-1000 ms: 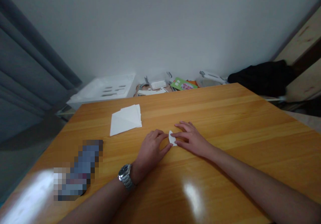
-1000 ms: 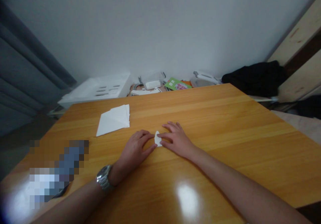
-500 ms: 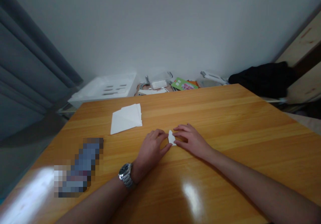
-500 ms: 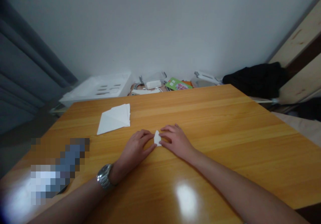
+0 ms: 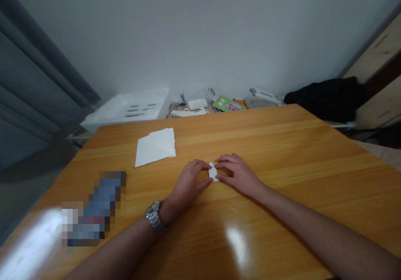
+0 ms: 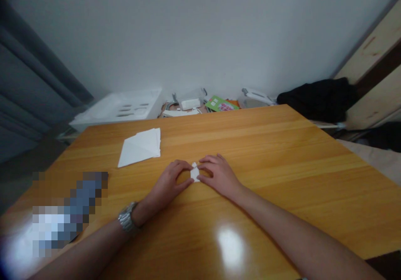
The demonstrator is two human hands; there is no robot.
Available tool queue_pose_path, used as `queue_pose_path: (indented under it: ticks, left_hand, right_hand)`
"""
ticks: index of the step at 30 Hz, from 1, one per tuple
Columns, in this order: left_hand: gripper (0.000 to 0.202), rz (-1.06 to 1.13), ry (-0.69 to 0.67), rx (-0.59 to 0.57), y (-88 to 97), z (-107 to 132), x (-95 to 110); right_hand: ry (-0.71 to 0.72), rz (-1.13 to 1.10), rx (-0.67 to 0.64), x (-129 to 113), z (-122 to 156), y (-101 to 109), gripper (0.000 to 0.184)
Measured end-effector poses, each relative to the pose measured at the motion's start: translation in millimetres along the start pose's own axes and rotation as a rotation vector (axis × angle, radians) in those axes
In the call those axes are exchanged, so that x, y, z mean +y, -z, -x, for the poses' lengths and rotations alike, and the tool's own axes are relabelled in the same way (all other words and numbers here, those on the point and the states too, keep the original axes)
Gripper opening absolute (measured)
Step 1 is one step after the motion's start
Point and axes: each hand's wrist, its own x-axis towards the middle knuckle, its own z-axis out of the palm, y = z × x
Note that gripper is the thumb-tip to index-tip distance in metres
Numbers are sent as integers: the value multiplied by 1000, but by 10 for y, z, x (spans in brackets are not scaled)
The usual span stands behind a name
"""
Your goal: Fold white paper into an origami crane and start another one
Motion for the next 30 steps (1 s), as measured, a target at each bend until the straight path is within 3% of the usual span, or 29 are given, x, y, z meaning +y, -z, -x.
queue_pose_path:
  ticks: [12,23,30]
  left_hand:
    - [27,13,22,-23,33,-13,31]
    - [27,21,31,-17,1,-9,2]
    - [24,30,51,-42,11,-20,-18]
  right_hand:
    - [-1,-53,44,13,-12,5,31]
    - [36,-107,23,-54,-25,32,18]
    - [18,-98,29,-19,-16,8,25]
